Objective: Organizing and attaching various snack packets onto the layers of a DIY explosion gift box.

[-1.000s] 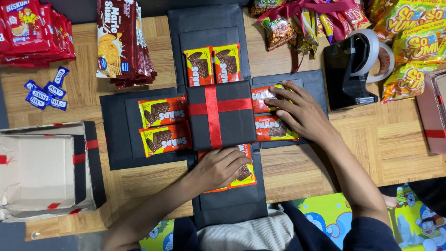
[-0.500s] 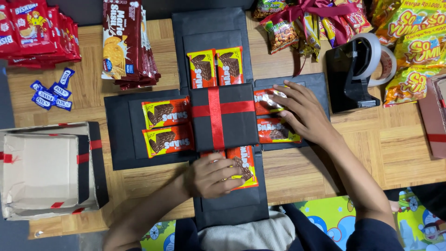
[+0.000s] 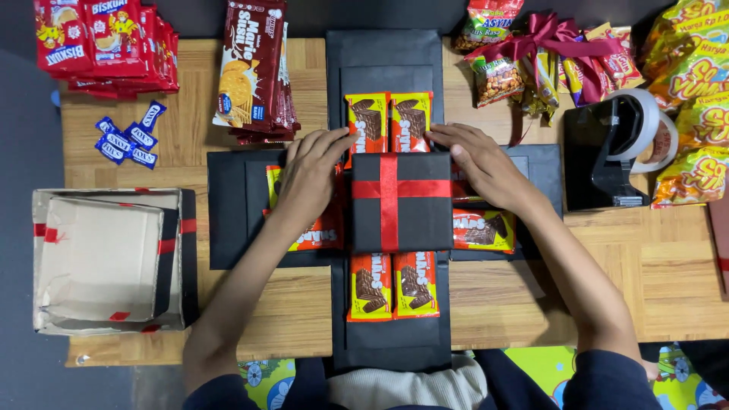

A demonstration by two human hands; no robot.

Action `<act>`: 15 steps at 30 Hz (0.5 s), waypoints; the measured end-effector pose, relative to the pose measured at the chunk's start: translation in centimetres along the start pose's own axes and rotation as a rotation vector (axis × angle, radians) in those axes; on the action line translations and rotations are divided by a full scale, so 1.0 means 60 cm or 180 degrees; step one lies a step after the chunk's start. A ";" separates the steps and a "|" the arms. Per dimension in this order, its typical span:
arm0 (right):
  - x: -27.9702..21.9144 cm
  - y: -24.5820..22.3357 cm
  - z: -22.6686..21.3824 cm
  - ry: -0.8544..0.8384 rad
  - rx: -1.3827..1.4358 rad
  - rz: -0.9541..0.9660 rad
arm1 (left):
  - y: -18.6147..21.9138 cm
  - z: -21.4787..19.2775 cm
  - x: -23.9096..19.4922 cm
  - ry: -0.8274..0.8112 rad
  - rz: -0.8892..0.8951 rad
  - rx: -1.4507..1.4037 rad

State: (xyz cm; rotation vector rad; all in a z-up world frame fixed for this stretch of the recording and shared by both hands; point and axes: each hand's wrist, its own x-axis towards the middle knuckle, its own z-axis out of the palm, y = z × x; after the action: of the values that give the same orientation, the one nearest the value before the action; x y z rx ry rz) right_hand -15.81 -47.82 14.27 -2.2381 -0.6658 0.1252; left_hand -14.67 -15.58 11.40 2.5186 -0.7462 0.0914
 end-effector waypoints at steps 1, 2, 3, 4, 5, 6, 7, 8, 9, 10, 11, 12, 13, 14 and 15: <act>0.002 0.002 0.000 0.0001 -0.0001 0.0002 | -0.002 0.002 0.000 -0.0001 0.0002 -0.0002; 0.004 0.004 0.000 -0.0009 -0.0028 0.0013 | -0.003 0.004 0.001 0.0034 0.0027 0.0018; 0.005 0.006 0.000 -0.0024 -0.0054 0.0025 | -0.004 0.006 0.000 0.0068 0.0047 0.0035; 0.006 0.007 0.001 -0.0029 -0.0052 0.0028 | -0.004 0.007 -0.001 0.0066 0.0044 0.0031; 0.006 0.007 0.001 -0.0018 -0.0067 0.0034 | -0.004 0.008 -0.001 0.0098 0.0068 0.0120; 0.006 0.007 0.002 -0.0007 -0.0082 0.0041 | -0.003 0.009 -0.001 0.0129 0.0093 0.0208; 0.005 0.008 0.003 -0.0011 -0.0079 0.0041 | -0.002 0.009 -0.002 0.0127 0.0089 0.0207; 0.003 0.008 0.004 -0.0025 -0.0115 0.0055 | -0.001 0.010 -0.003 0.0128 0.0082 0.0210; 0.001 0.009 0.005 -0.0037 -0.0148 0.0069 | 0.000 0.010 -0.003 0.0128 0.0077 0.0216; 0.000 0.007 0.005 -0.0038 -0.0143 0.0069 | -0.003 0.013 -0.005 0.0124 0.0074 0.0218; 0.000 0.005 0.004 -0.0062 -0.0135 0.0089 | -0.006 0.017 -0.006 0.0083 0.0087 0.0262; -0.001 0.003 0.002 -0.0086 -0.0126 0.0108 | -0.009 0.020 -0.007 0.0042 0.0100 0.0306; -0.001 0.005 0.003 -0.0081 -0.0124 0.0109 | -0.009 0.019 -0.007 0.0039 0.0104 0.0308; -0.002 0.007 0.003 -0.0080 -0.0118 0.0116 | -0.009 0.019 -0.008 0.0042 0.0117 0.0325; -0.002 0.009 0.003 -0.0078 -0.0113 0.0125 | -0.009 0.019 -0.008 0.0045 0.0133 0.0340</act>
State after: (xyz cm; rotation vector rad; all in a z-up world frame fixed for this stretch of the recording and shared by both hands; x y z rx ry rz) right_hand -15.76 -48.06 13.73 -2.2877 -0.6419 0.1618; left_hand -14.87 -15.52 10.08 2.6007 -0.8082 0.1676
